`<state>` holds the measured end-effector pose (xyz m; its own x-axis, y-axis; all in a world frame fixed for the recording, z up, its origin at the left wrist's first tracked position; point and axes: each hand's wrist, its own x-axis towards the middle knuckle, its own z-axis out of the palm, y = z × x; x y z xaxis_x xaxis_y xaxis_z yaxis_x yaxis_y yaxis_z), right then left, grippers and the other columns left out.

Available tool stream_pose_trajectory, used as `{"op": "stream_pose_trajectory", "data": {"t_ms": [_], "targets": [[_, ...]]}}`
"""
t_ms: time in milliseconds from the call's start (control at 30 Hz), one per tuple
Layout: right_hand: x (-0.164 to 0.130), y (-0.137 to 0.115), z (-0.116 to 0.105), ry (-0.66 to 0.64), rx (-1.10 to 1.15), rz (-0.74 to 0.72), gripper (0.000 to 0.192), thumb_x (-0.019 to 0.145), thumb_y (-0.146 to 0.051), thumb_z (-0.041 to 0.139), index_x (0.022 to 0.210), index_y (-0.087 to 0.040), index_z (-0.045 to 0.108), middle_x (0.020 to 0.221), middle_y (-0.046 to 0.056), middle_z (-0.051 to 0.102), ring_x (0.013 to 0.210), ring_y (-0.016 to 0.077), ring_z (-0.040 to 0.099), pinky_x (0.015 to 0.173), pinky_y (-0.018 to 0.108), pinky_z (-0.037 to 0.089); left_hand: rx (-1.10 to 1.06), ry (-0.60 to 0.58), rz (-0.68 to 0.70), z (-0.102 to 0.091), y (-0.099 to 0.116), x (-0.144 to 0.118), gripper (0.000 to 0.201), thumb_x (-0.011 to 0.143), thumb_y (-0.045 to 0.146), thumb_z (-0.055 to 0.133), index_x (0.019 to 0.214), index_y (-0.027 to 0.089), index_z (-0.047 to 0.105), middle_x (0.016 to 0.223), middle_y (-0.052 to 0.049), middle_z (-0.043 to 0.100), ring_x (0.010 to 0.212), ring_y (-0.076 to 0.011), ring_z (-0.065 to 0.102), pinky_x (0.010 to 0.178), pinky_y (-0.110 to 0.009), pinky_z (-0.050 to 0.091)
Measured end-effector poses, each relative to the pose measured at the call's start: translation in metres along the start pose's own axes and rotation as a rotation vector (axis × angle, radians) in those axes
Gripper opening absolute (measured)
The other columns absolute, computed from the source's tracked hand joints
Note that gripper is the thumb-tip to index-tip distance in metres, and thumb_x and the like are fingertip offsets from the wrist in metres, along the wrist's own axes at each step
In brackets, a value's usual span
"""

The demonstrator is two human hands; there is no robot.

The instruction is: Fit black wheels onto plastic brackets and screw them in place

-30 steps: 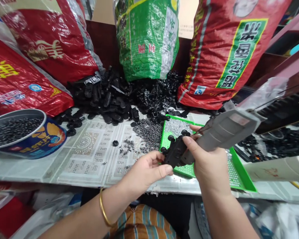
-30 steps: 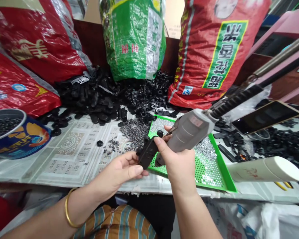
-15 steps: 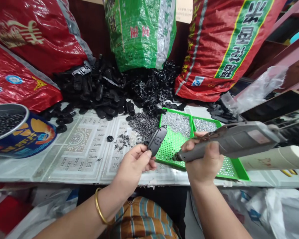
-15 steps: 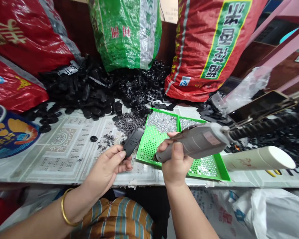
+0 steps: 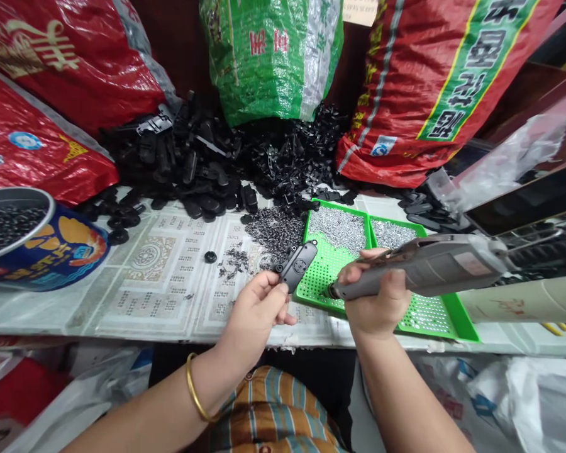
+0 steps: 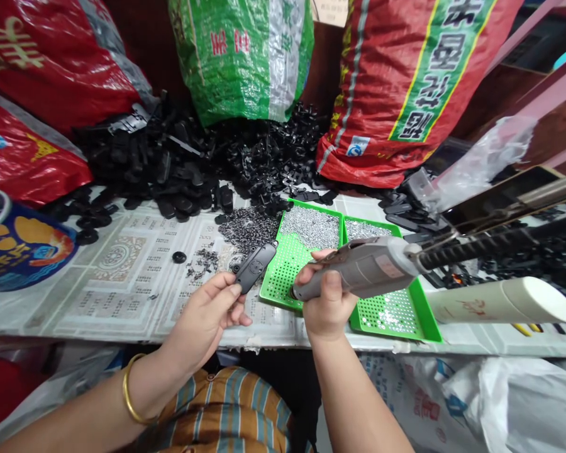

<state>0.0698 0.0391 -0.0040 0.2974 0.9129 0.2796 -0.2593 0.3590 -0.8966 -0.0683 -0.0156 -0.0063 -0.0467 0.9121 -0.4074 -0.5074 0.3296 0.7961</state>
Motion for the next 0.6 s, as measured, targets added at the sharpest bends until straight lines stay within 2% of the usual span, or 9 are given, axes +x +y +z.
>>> {"op": "stream_pose_trajectory", "data": {"t_ms": [167,333,433,600], "targets": [[0.005,-0.007,-0.001,-0.011,0.048,0.019,0.038,0.066,-0.054,0.058,0.077,-0.018,0.056,0.047,-0.005,0.048,0.039,0.0114,0.045,0.039,0.025,0.036,0.097,-0.024,0.061,-0.004,-0.006,0.004,0.014,0.076,0.031,0.054,0.073,0.019,0.046,0.048,0.010,0.032,0.039,-0.0056,0.032,0.044,-0.022,0.045],[0.013,-0.038,0.009,-0.062,0.140,-0.090,0.040,0.070,-0.058,0.053,0.076,-0.019,0.058,0.045,-0.005,0.047,0.037,0.0121,0.043,0.039,0.026,0.034,0.258,-0.018,0.078,-0.013,-0.013,0.009,0.012,0.079,0.031,0.051,0.076,0.020,0.047,0.045,0.010,0.037,0.036,-0.0060,0.037,0.040,-0.019,0.035],[0.012,-0.056,0.024,-0.137,0.184,-0.061,0.042,0.068,-0.062,0.055,0.075,-0.021,0.059,0.044,-0.005,0.045,0.037,0.0127,0.042,0.040,0.027,0.034,0.342,-0.028,0.058,-0.014,-0.014,0.008,0.014,0.079,0.033,0.049,0.076,0.020,0.047,0.042,0.009,0.039,0.037,-0.0078,0.042,0.041,-0.019,0.035],[0.009,-0.060,0.042,-0.227,0.187,-0.060,0.041,0.068,-0.064,0.054,0.072,-0.023,0.059,0.043,-0.005,0.042,0.037,0.0131,0.042,0.041,0.028,0.035,0.393,-0.032,0.035,-0.009,-0.012,0.005,0.015,0.079,0.034,0.049,0.075,0.020,0.046,0.048,0.009,0.041,0.036,-0.0065,0.042,0.039,-0.017,0.033]]}}
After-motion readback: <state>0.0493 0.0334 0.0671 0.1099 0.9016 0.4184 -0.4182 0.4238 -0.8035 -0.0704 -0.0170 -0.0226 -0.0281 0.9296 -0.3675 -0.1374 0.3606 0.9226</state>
